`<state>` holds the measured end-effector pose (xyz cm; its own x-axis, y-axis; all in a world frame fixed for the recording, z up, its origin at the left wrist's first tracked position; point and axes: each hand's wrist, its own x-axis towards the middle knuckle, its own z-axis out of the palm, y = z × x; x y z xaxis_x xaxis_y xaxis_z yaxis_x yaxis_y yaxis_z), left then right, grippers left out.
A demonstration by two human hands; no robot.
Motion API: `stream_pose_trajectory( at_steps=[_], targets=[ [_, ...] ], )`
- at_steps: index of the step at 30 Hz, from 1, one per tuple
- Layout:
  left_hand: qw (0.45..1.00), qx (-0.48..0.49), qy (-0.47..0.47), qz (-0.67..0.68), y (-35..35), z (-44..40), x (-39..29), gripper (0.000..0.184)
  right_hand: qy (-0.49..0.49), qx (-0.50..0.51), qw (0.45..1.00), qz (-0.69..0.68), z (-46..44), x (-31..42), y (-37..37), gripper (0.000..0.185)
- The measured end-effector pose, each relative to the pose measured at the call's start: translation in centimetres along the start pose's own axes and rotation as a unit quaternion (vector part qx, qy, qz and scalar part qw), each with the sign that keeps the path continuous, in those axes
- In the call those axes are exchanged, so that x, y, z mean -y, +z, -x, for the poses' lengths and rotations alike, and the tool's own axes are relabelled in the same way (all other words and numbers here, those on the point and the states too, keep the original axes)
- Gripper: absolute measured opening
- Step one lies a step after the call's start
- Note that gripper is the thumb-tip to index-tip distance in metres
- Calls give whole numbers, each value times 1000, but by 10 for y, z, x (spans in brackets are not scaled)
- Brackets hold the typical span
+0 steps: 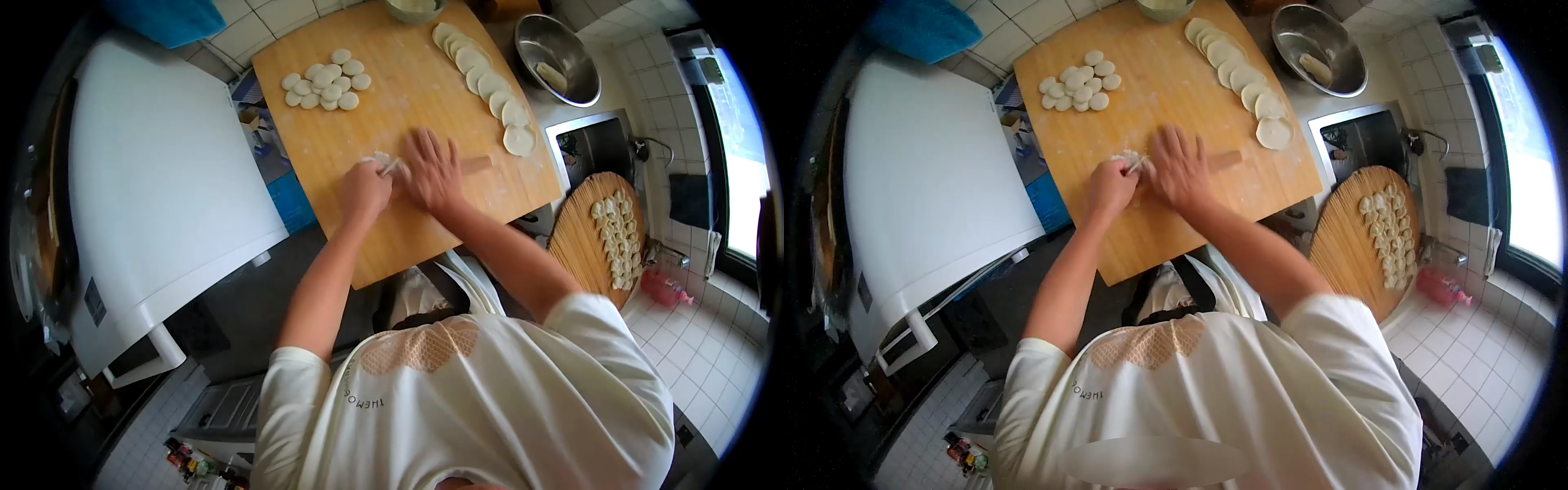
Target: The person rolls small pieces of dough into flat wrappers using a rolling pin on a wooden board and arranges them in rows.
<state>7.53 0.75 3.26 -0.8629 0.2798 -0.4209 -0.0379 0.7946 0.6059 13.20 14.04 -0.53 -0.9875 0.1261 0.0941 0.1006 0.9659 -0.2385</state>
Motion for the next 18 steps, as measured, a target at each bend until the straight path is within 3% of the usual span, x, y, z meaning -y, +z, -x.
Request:
stream_pose_trajectory(
  at_steps=[1, 3, 6, 10, 11, 12, 15, 16, 18],
  targets=[
    [996, -68, 43, -27, 9, -12, 3, 17, 9, -45, 999, -2, -23, 3, 4, 52],
    [997, -64, 43, -29, 6, -31, -3, 17, 36, -94, 995, -17, -59, 3, 9, 52],
    [997, -52, 43, -43, 0, -39, 1, 16, 38, -75, 996, -30, -59, 3, 5, 56],
    [985, -89, -10, 145, 11, -25, 32, 16, -2, 21, 1000, -20, 47, 2, -7, 58],
    [967, -104, -45, 226, 15, -18, 41, 17, -3, 24, 1000, -20, 62, 4, -13, 58],
    [967, -104, -49, 227, 15, -9, 43, 17, -2, 14, 1000, -18, 74, 6, -17, 58],
    [985, -97, 46, 138, 14, 1, 30, 18, 1, -3, 1000, 5, 42, 3, -4, 58],
    [985, -97, 46, 138, 10, -2, 21, 18, 1, -9, 1000, 24, 17, 2, 6, 59],
    [998, -51, 21, -19, 4, -17, 3, 16, 18, -28, 999, 1, -29, 7, 2, 58]
  ],
)
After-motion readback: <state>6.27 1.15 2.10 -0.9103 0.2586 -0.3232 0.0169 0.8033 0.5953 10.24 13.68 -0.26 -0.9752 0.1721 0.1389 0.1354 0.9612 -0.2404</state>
